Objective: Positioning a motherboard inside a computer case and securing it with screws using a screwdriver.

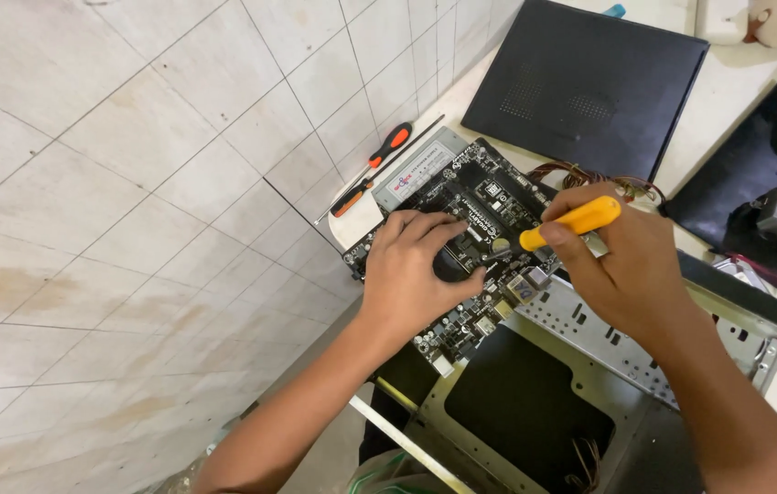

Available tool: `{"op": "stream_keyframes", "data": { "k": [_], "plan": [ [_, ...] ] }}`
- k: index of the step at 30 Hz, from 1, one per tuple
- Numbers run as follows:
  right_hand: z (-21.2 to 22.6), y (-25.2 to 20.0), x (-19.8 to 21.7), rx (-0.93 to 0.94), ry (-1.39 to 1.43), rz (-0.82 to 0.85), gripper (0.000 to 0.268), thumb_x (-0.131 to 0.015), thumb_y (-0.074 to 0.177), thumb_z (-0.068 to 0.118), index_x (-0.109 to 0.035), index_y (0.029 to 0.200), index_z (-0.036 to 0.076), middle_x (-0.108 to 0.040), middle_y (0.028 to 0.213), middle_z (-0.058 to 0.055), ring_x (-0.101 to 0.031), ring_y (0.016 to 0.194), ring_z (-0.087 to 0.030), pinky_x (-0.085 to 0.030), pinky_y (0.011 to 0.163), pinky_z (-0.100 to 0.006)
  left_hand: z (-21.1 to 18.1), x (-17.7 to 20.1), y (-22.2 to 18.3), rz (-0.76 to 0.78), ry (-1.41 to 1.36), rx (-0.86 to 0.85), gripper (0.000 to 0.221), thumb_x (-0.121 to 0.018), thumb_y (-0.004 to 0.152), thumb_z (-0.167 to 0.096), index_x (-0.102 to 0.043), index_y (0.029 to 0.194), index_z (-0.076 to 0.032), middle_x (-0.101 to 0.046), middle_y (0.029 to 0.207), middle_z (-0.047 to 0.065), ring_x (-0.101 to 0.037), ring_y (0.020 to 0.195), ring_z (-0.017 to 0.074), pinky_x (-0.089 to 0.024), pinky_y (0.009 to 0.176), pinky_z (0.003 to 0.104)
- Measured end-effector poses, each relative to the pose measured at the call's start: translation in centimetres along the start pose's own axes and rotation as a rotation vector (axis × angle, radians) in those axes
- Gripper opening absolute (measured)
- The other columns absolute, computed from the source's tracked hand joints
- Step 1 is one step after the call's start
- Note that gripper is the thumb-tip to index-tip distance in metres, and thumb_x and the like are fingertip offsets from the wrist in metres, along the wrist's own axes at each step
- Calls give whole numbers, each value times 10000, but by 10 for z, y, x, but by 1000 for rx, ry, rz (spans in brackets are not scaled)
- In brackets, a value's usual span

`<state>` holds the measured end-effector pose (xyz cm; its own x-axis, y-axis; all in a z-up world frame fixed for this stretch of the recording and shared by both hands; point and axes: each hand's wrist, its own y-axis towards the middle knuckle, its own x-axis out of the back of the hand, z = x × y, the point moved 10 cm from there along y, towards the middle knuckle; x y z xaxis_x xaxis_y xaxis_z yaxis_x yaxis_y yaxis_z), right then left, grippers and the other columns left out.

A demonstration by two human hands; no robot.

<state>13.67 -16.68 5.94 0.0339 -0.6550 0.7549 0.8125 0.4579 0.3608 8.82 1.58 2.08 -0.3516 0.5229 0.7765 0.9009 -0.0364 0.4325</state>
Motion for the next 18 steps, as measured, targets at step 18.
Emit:
{"op": "stream_keyframes", "data": {
  "k": [18],
  "plan": [
    [-3, -1, -8, 29, 9, 9, 307, -517, 1050, 380, -650, 1090, 106, -718, 951, -3, -616, 644, -176, -454, 656, -364, 0, 0, 0, -9, -6, -6, 531, -823, 763, -449, -770, 1182, -128, -732, 1196, 15, -563, 1110, 257, -520, 882, 454]
  ]
}}
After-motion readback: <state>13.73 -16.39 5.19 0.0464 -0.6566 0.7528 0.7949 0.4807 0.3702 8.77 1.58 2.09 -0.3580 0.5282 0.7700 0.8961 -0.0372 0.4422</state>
